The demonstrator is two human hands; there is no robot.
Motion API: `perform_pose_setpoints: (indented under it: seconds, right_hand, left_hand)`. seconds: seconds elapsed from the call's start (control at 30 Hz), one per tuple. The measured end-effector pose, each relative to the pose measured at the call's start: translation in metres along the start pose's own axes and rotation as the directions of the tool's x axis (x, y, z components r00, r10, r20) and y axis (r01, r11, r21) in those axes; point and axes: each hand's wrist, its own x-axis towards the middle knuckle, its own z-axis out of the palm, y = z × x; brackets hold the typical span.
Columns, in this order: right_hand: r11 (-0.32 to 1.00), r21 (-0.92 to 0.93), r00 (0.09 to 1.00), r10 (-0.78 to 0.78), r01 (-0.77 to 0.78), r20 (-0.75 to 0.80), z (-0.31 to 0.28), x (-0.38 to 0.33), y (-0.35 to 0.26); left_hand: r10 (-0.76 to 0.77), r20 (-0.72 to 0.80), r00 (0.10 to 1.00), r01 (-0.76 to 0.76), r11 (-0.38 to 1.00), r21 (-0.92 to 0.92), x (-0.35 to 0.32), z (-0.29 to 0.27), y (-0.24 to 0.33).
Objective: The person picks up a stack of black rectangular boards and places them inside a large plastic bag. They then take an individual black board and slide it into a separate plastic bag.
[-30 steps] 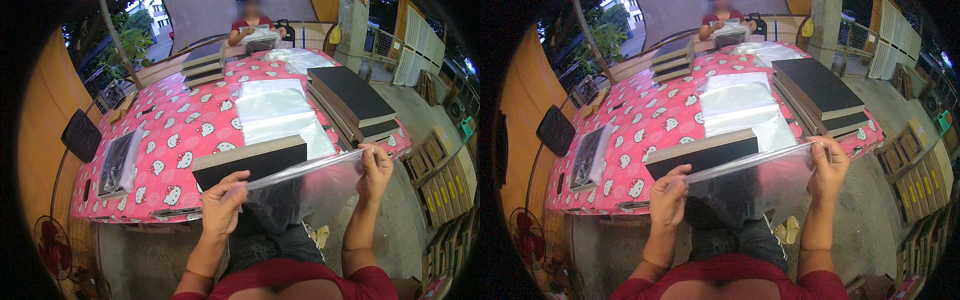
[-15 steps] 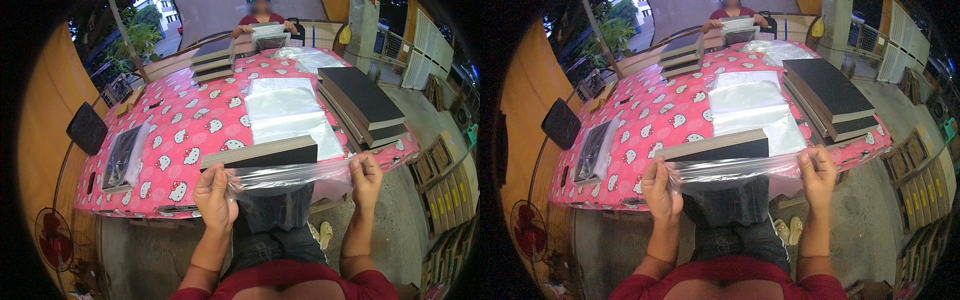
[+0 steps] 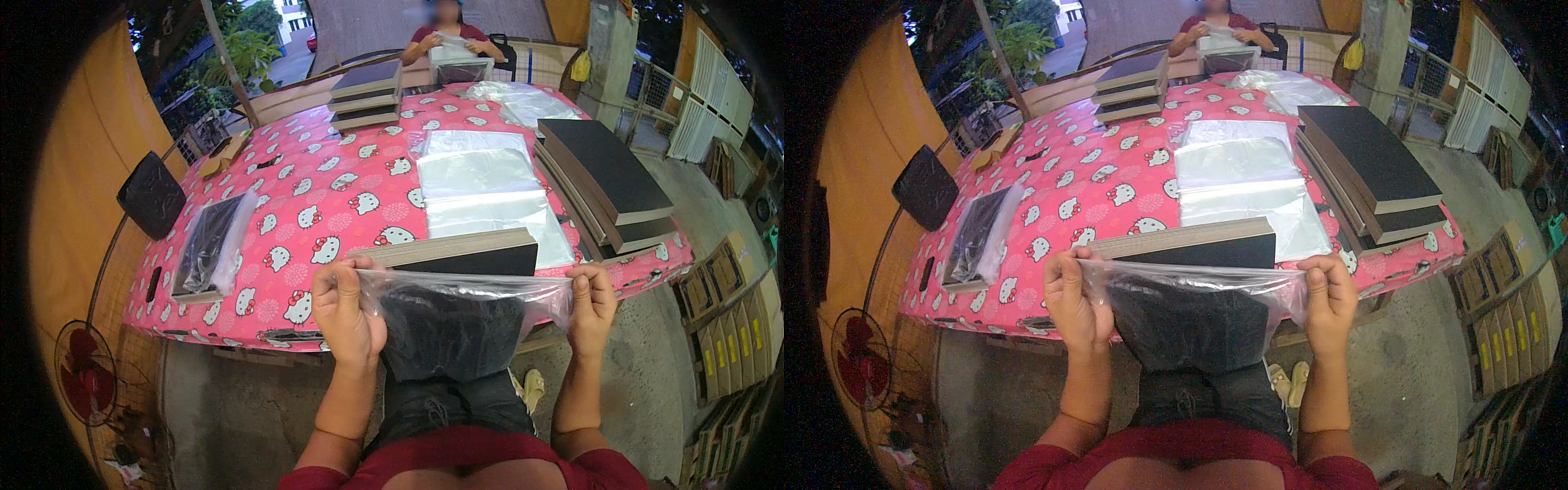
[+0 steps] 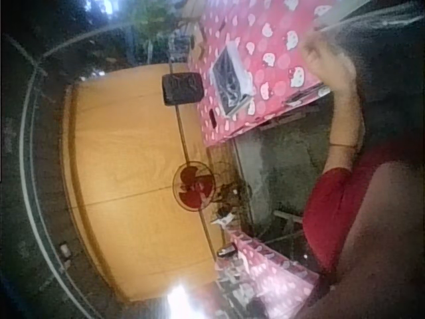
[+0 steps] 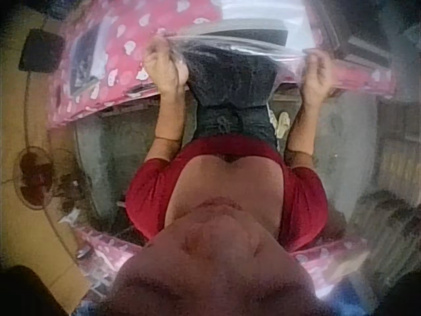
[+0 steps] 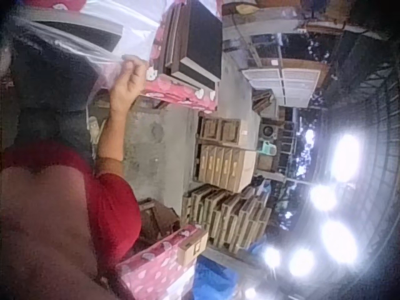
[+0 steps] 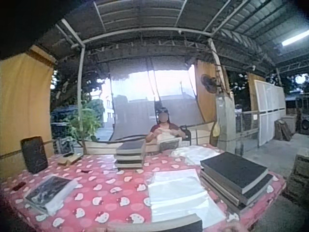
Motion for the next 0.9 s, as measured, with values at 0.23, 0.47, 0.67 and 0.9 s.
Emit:
perform_pose_setpoints:
  seconds: [0.23,0.47,0.67,0.9]
  right_hand:
    - [0.943,0.199,0.945,0.215,-0.266,0.244,0.000,-0.007,0.008]
    - [0.930,-0.351,0.948,0.005,0.113,0.317,-0.018,0.012,-0.011]
    - [0.950,0.296,0.619,-0.176,-0.096,0.765,0.065,0.002,-0.045]
    - [0.872,0.412,0.294,-0.334,-0.265,0.895,0.023,0.005,0.014]
  left_hand:
    - [-0.046,0.136,0.990,0.042,0.999,0.029,0.006,-0.006,0.013]
    - [-0.090,0.276,0.957,0.036,0.980,0.193,0.006,-0.002,0.014]
    - [-0.351,0.630,0.693,0.088,0.908,0.409,-0.016,0.010,0.036]
    - [-0.407,0.638,0.654,-0.165,0.746,0.645,0.023,-0.042,0.048]
